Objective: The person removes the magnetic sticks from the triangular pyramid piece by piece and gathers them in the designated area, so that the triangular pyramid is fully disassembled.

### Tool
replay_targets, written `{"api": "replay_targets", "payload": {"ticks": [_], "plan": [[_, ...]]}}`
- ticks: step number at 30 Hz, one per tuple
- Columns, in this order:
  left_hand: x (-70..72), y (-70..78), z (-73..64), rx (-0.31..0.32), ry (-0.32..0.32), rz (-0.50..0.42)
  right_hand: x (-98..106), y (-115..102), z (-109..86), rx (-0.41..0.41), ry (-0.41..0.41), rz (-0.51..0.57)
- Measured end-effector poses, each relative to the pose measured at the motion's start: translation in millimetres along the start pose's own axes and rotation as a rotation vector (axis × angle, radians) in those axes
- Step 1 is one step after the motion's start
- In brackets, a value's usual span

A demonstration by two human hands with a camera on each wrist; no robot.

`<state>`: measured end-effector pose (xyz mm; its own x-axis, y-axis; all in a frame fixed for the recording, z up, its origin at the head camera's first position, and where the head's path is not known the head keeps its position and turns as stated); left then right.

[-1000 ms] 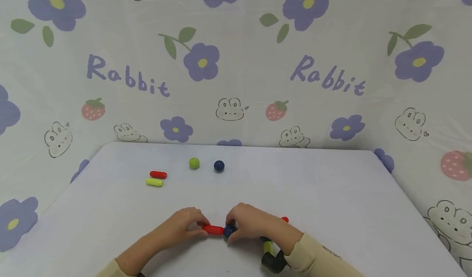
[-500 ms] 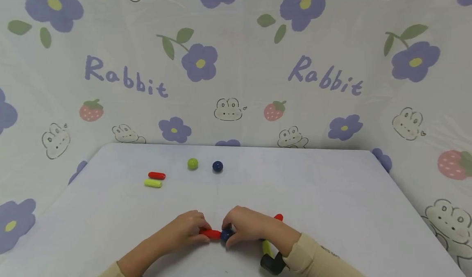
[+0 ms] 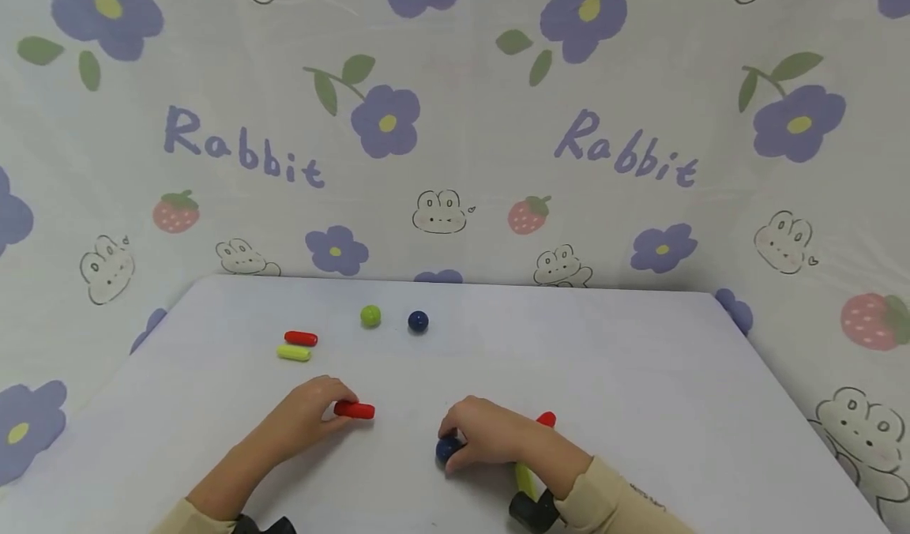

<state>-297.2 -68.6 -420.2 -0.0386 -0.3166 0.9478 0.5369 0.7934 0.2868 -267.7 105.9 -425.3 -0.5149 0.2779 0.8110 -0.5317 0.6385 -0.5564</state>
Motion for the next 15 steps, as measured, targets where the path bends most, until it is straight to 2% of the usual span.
{"api": "replay_targets", "payload": {"ticks": [7, 10, 15], "plan": [[10.2, -39.0, -7.2, 0.005, 0.033, 0.068, 1, 6, -2.6, -0.024, 0.017, 0.031], [15.2, -61.6, -8.1, 0.046, 0.043, 0.1, 1, 6, -2.6, -0.019, 0.025, 0.041], [26.8, -92.1, -11.8, 0.1, 0.102, 0.158, 1, 3, -2.3, -0.01, 0.031, 0.055]]}}
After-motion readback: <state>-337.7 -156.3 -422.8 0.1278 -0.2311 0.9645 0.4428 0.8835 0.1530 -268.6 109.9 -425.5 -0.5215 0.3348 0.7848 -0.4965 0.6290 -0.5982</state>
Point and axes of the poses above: each hand's wrist, its own z-axis towards the middle knuckle, its own x-axis out of the back of the hand, y = z × x, the point moved 9 cm from there along z, towards the middle knuckle, and after that the axes turned 3 degrees about z, right-handed, at the moved point
